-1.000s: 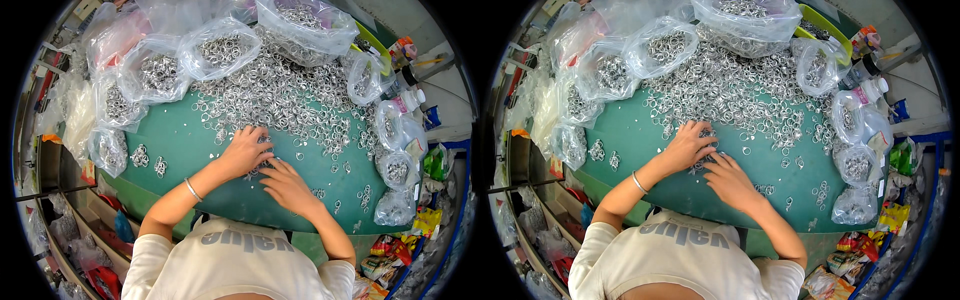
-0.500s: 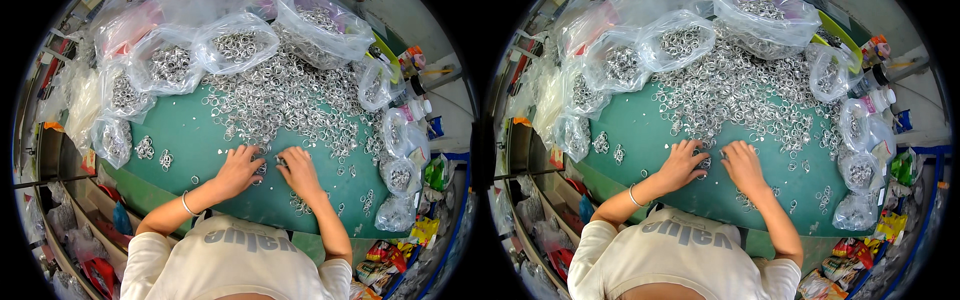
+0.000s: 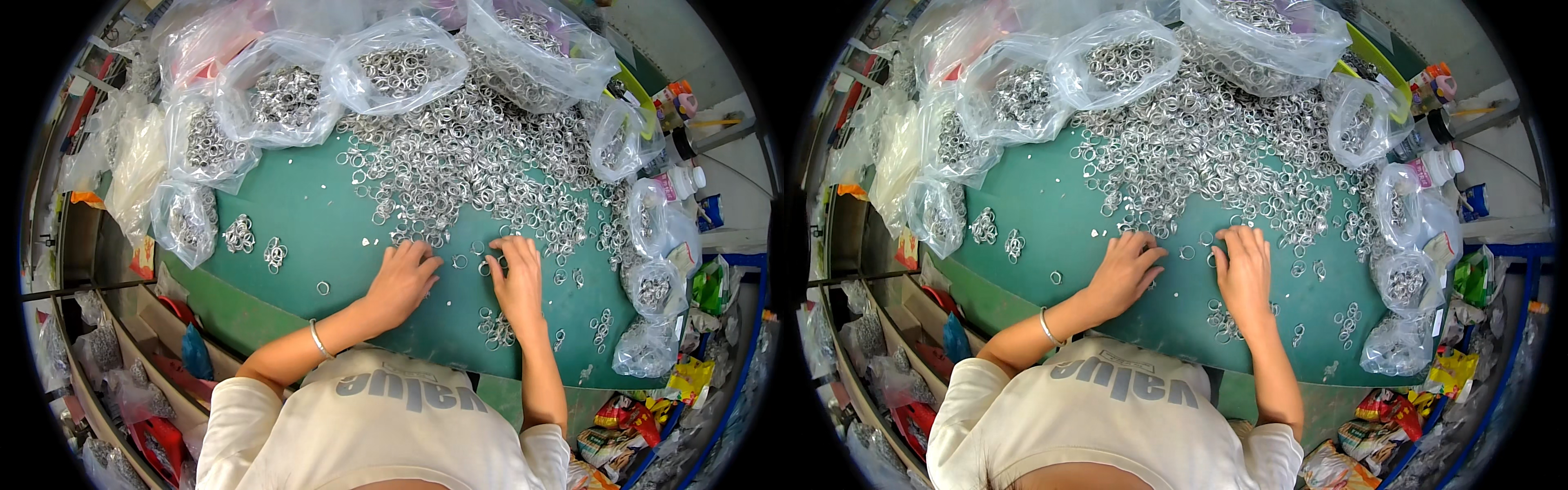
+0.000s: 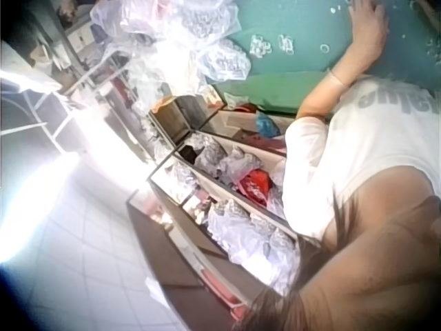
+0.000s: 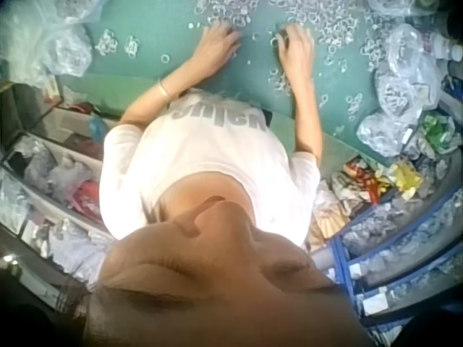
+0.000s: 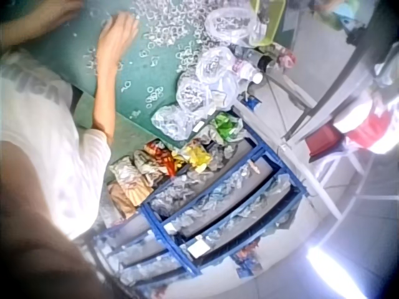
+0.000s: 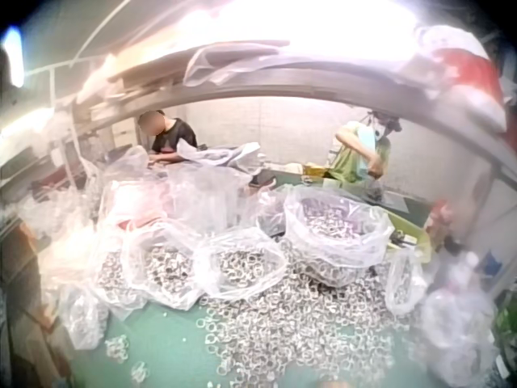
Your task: The person sorts small metal rings by hand from a large pile on a green table, picking them up individually and placing them into plastic bags or smaller groups.
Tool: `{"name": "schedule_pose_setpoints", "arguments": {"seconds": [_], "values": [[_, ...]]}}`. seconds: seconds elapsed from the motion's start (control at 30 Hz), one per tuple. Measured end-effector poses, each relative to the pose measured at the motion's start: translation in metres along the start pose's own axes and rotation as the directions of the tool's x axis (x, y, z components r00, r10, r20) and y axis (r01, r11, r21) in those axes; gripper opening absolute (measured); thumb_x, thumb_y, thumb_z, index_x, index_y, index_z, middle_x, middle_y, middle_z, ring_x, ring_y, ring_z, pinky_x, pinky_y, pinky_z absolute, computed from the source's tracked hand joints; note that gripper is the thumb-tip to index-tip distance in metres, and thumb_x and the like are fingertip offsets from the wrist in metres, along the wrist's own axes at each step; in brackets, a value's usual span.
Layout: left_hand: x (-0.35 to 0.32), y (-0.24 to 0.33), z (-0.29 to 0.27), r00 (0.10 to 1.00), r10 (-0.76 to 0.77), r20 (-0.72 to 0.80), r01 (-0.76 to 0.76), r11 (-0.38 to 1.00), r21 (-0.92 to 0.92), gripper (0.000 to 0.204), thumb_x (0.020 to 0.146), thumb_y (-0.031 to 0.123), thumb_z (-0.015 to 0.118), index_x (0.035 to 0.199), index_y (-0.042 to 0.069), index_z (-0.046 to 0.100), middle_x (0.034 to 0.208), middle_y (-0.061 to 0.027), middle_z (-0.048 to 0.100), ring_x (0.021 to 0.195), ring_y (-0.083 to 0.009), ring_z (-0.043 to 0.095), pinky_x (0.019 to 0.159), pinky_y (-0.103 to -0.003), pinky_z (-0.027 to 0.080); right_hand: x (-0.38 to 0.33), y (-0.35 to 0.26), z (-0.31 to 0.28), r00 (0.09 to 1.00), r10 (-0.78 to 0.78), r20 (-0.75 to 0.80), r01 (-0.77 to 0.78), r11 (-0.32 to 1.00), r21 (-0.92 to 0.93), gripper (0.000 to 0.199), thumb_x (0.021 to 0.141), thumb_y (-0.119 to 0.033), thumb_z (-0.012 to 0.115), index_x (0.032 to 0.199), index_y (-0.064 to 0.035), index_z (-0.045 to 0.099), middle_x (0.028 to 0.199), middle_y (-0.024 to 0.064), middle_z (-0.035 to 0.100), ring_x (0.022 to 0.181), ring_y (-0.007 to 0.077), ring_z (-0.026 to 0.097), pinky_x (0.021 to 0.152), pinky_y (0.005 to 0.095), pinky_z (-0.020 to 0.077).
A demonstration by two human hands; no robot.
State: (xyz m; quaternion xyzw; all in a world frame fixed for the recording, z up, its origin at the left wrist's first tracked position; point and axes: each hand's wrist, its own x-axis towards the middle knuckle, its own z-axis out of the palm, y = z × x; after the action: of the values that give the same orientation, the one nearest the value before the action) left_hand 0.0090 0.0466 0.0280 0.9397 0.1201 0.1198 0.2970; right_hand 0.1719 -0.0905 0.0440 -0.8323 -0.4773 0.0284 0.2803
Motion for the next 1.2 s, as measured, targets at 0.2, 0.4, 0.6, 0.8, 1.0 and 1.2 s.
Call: {"name": "schedule_pose_setpoints", "arguments": {"seconds": [0.2, 0.4, 0.6, 0.8, 1.0, 1.2], "values": [[0.024, 0.007, 0.024, 0.999, 0.036, -0.029, -0.033, 0.995, 0.093, 0.035, 0.076, 0.010, 0.069, 0.109, 0.007, 0.059, 0.103, -0.0072, 0.050, 0.095, -0.0250, 0.048, 0.077, -0.037, 0.034, 0.004, -0.005, 0.019, 0.998, -0.066, 0.023, 0.069, 0.992, -0.108, 0.020, 0.072, -0.008, 0.072, 0.088, -0.0030, 0.061, 0.096, 0.0086, 0.056, 0.089, 0.0280, 0.051, 0.075, 0.0383, 0.0383], [0.022, 0.012, 0.014, 0.999, -0.042, 0.031, 0.049, 0.963, -0.265, 0.031, 0.081, 0.009, 0.066, 0.110, 0.004, 0.056, 0.094, -0.0080, 0.053, 0.082, -0.0223, 0.052, 0.070, -0.035, 0.041, -0.008, 0.005, -0.009, 0.999, -0.021, 0.037, 0.015, 0.988, 0.155, 0.017, 0.070, -0.005, 0.072, 0.083, -0.0024, 0.061, 0.092, 0.0088, 0.057, 0.088, 0.0283, 0.052, 0.077, 0.0376, 0.0401], [0.013, 0.026, 0.018, 0.816, -0.220, 0.535, 0.577, 0.379, -0.723, 0.031, 0.086, -0.002, 0.051, 0.116, 0.001, 0.050, 0.096, -0.0129, 0.054, 0.080, -0.0235, 0.056, 0.070, -0.031, 0.048, -0.051, -0.005, -0.034, 0.943, -0.088, 0.321, 0.066, 0.995, 0.079, 0.018, 0.069, -0.002, 0.072, 0.085, -0.0039, 0.064, 0.092, 0.0080, 0.057, 0.088, 0.0273, 0.053, 0.077, 0.0383, 0.0415], [0.004, 0.059, 0.057, 0.968, 0.139, 0.208, -0.002, 0.836, -0.549, 0.053, 0.073, -0.015, 0.043, 0.123, 0.000, 0.045, 0.128, -0.0201, 0.042, 0.114, -0.0377, 0.044, 0.100, -0.043, 0.037, -0.035, 0.012, -0.055, 0.984, 0.010, 0.180, -0.042, 0.983, 0.177, 0.022, 0.070, 0.000, 0.071, 0.091, -0.0006, 0.064, 0.092, 0.0115, 0.060, 0.087, 0.0306, 0.054, 0.080, 0.0371, 0.0434], [-0.002, 0.055, 0.044, 0.888, 0.406, 0.214, -0.248, 0.817, -0.521, 0.058, 0.071, -0.016, 0.044, 0.127, -0.001, 0.045, 0.130, -0.0212, 0.044, 0.117, -0.0386, 0.045, 0.100, -0.044, 0.039, -0.013, 0.010, -0.013, 0.990, -0.037, 0.134, 0.041, 0.999, -0.026, 0.018, 0.072, -0.004, 0.070, 0.089, -0.0031, 0.064, 0.094, 0.0093, 0.057, 0.092, 0.0288, 0.052, 0.081, 0.0380, 0.0407], [-0.026, 0.034, 0.008, 0.873, -0.218, 0.436, 0.487, 0.370, -0.791, 0.030, 0.096, 0.004, 0.044, 0.124, -0.003, 0.049, 0.106, -0.0142, 0.062, 0.091, -0.0246, 0.064, 0.080, -0.033, 0.053, -0.028, 0.002, -0.021, 0.990, -0.078, 0.121, 0.032, 0.938, 0.346, 0.014, 0.072, -0.004, 0.070, 0.085, -0.0022, 0.064, 0.091, 0.0068, 0.056, 0.088, 0.0257, 0.053, 0.075, 0.0358, 0.0409]]}}
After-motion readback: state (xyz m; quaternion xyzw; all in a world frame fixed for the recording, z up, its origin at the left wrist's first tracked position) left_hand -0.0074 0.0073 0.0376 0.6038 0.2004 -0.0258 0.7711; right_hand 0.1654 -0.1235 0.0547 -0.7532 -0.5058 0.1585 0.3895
